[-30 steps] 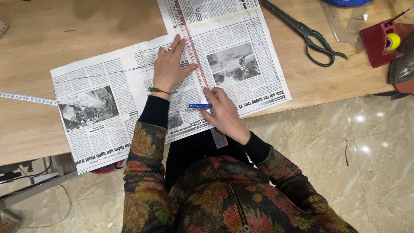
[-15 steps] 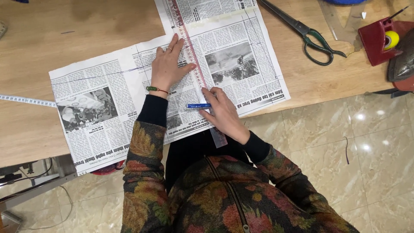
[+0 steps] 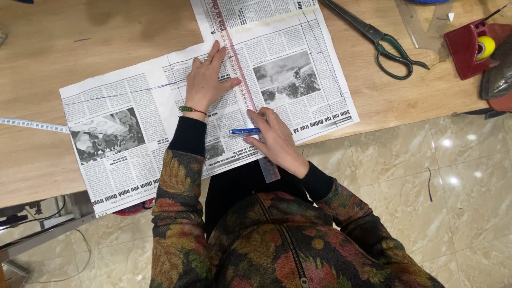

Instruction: The person is drafting a pattern on a sheet of newspaper using a ruler, a blue pen, and a grey template.

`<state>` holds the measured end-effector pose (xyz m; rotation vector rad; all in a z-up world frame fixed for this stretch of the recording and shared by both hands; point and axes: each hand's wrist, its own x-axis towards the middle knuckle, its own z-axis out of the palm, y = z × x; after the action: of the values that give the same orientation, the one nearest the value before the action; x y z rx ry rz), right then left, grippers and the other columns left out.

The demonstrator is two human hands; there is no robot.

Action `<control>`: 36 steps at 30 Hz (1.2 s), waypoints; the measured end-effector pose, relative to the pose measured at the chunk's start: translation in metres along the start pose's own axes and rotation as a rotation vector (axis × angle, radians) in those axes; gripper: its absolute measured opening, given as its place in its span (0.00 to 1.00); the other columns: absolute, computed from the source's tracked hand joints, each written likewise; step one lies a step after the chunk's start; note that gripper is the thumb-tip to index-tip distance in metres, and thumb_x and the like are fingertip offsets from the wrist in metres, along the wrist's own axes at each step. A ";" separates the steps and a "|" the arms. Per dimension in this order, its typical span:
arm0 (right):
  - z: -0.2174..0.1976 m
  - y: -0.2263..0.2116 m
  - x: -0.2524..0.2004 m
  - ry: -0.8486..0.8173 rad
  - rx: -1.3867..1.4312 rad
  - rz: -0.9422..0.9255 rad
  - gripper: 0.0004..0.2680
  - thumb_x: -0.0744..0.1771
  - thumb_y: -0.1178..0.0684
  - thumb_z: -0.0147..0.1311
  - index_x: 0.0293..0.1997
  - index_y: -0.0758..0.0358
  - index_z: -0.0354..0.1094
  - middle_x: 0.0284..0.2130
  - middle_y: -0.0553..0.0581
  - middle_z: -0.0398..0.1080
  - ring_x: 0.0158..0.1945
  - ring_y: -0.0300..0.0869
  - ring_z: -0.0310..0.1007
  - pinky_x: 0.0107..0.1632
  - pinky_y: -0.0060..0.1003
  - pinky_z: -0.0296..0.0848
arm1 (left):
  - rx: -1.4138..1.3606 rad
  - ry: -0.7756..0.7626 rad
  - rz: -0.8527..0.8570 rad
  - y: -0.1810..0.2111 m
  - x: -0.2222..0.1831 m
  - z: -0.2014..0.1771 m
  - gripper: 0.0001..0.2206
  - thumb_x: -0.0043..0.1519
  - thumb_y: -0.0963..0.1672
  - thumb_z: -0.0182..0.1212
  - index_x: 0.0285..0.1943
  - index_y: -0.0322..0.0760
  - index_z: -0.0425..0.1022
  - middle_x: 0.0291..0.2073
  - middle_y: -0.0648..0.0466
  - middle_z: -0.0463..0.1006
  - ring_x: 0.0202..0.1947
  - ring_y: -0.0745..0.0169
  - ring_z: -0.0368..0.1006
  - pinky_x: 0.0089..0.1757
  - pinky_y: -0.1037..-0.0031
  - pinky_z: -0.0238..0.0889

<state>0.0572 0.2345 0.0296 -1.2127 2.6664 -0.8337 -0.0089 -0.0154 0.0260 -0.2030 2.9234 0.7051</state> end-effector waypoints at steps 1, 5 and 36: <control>0.000 0.000 0.000 0.000 0.000 -0.001 0.24 0.69 0.46 0.58 0.71 0.63 0.54 0.57 0.68 0.59 0.53 0.55 0.66 0.47 0.46 0.73 | 0.000 0.001 -0.001 0.001 0.000 -0.001 0.38 0.65 0.58 0.61 0.81 0.51 0.48 0.79 0.66 0.40 0.67 0.25 0.53 0.46 0.45 0.70; -0.001 -0.002 0.000 0.020 -0.009 -0.023 0.23 0.69 0.46 0.58 0.70 0.64 0.55 0.55 0.67 0.59 0.51 0.54 0.66 0.45 0.46 0.73 | 0.009 -0.010 -0.004 0.001 0.000 -0.001 0.38 0.65 0.58 0.60 0.81 0.52 0.47 0.79 0.66 0.39 0.66 0.26 0.53 0.46 0.47 0.70; -0.034 0.019 0.047 0.302 0.647 0.073 0.10 0.72 0.53 0.43 0.52 0.67 0.68 0.53 0.61 0.62 0.59 0.51 0.65 0.66 0.47 0.71 | 0.198 -0.072 -0.040 0.009 0.032 -0.010 0.48 0.48 0.63 0.75 0.71 0.41 0.57 0.78 0.58 0.47 0.62 0.34 0.63 0.40 0.50 0.72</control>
<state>0.0026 0.2261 0.0551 -0.8688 2.2930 -1.7953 -0.0429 -0.0150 0.0339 -0.2097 2.8866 0.4040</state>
